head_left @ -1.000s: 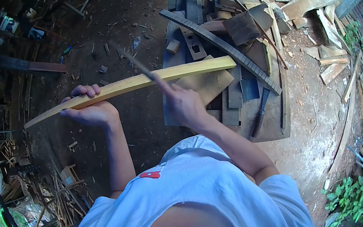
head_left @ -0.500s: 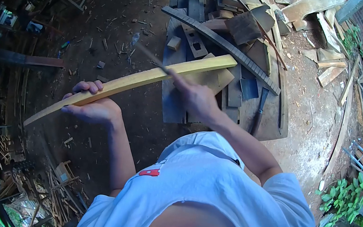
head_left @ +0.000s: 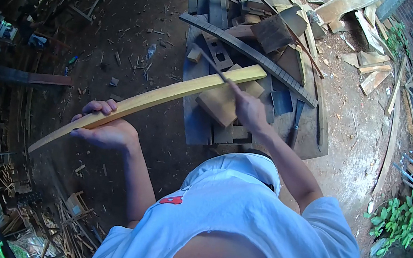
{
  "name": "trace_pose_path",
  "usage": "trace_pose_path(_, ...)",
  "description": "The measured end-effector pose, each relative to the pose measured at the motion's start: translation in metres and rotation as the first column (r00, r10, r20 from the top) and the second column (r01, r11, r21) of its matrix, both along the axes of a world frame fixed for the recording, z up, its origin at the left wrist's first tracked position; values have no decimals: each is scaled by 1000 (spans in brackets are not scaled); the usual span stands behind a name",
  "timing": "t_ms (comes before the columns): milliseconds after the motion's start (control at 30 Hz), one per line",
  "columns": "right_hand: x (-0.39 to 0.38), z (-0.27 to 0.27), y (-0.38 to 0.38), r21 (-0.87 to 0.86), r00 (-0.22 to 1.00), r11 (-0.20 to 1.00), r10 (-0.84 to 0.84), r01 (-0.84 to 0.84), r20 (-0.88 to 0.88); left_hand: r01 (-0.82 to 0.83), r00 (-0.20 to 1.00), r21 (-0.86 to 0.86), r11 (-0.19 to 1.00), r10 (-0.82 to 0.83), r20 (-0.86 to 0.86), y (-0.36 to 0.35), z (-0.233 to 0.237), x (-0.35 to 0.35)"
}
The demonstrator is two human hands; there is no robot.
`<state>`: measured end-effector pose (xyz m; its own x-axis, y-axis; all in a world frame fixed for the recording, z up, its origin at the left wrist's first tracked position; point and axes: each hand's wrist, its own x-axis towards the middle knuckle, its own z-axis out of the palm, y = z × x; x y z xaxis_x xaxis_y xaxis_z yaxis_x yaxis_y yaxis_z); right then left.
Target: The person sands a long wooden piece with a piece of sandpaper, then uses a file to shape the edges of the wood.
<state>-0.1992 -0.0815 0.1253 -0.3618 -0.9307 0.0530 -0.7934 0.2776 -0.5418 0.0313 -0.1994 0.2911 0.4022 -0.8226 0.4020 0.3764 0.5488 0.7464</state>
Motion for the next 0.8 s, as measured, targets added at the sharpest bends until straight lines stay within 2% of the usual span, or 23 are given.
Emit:
trace_pose_path(67, 35, 38, 0, -109, 989, 987, 128, -120, 69, -7, 1000, 11, 1000, 7, 29, 0, 1, 0)
trace_pose_path(167, 33, 44, 3, -136, 985, 979, 160, -151, 57, 8, 1000, 13, 1000, -8, 19, 0, 3, -1)
trace_pose_path(200, 20, 26, 3, -96, 990, 988, 127, -120, 68, 4, 1000, 15, 1000, -4, 20, 1, 2, 0)
trace_pose_path(233, 4, -7, 3, -136, 994, 991, 28, -14, 104, -15, 1000, 27, 1000, 15, 12, 0, 1, 0)
trace_pose_path(267, -13, -20, 4, 29, 993, 996, -83, 81, 79, -34, 999, 37, 999, 34, 5, 0, 1, 0)
trace_pose_path(333, -50, -65, 9, 158, 978, 967, -207, 199, 37, -39, 999, 34, 999, 39, 12, 4, -1, 3)
trace_pose_path(367, -59, -62, 11, 206, 972, 954, -232, 219, 41, -36, 999, 36, 999, 35, 22, 5, -2, 3)
trace_pose_path(500, -24, -9, -1, 213, 993, 972, -114, 103, 38, -47, 999, 7, 999, 47, 21, 4, 3, -4)
trace_pose_path(567, 12, 9, -1, -57, 996, 997, 47, -43, 77, -50, 999, 15, 999, 49, 10, 2, 6, -6)
trace_pose_path(667, 17, 17, 2, -163, 992, 981, 115, -105, 53, -54, 998, 11, 998, 54, 25, 2, 6, -5)
trace_pose_path(700, 7, -1, 3, -185, 996, 980, 79, -70, 42, -55, 998, 13, 998, 55, 26, 2, 5, -4)
trace_pose_path(800, -38, -57, 7, 98, 974, 976, -203, 194, 99, -46, 999, 35, 998, 45, 18, 0, 1, 2)
